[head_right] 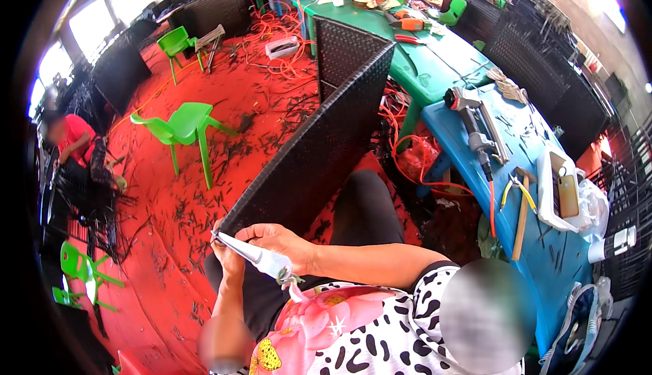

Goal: The person sits on a red floor and weaves a black plastic strip into the frame of a wicker chair. They use a metal tool to push the strip through the weave and a pair of pliers to cut the strip to length. The person continues to weave the strip along the edge of the chair frame.

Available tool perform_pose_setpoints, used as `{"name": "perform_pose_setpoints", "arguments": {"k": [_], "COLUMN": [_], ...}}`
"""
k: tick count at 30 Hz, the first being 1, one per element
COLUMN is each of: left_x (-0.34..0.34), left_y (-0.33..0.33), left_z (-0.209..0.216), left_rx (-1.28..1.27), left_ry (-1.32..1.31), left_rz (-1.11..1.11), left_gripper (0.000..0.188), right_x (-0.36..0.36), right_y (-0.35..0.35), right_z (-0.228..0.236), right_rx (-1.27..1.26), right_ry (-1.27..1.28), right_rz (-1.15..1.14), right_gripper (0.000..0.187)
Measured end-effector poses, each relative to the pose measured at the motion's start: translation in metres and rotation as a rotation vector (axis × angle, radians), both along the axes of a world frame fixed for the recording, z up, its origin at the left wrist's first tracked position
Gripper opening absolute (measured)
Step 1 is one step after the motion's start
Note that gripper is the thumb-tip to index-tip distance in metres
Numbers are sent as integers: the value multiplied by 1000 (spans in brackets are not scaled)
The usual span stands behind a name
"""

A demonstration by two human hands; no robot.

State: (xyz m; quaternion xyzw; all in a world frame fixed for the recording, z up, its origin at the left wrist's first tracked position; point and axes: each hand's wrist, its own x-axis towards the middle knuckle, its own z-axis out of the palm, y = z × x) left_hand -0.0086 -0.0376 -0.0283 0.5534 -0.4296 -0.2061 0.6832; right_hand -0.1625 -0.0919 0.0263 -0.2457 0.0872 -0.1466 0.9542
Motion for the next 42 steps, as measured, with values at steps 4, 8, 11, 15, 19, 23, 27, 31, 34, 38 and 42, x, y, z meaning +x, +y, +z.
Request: {"name": "perform_pose_setpoints", "arguments": {"k": [4,8,11,15,19,23,27,31,34,38,42], "left_x": [-1,-7,-27,-44,-26,-29,-37,-25,-25,-5,-1], "left_y": [14,40,60,49,38,32,28,20,20,41,37], "left_z": [3,-13,-15,31,18,22,40,23,22,12,-19], "left_rx": [195,240,84,105,107,108,137,110,-10,38,1], "left_ry": [-10,-36,369,587,513,617,527,326,347,377,455], "left_rz": [116,310,22,-255,-252,-218,-258,-114,-159,-158,-104], "left_gripper": [26,19,21,29,20,22,20,16,27,38,27], "right_x": [2,8,16,30,37,40,32,-10,-75,-177,-382], "right_y": [-8,-10,-11,-1,-4,-2,-2,-16,-42,-109,-147], "right_z": [-16,-33,-35,-36,-45,-54,-52,-22,-21,-14,-38], "right_rx": [-125,-89,-74,-24,-24,-16,-7,-422,-1022,-1621,-1795], "right_ry": [80,31,17,40,-24,-44,-14,264,450,957,1793], "right_rz": [-30,-41,-31,-145,-163,-194,-128,-21,-394,-889,-973], "right_gripper": [24,18,15,7,8,4,5,19,19,24,30]}}
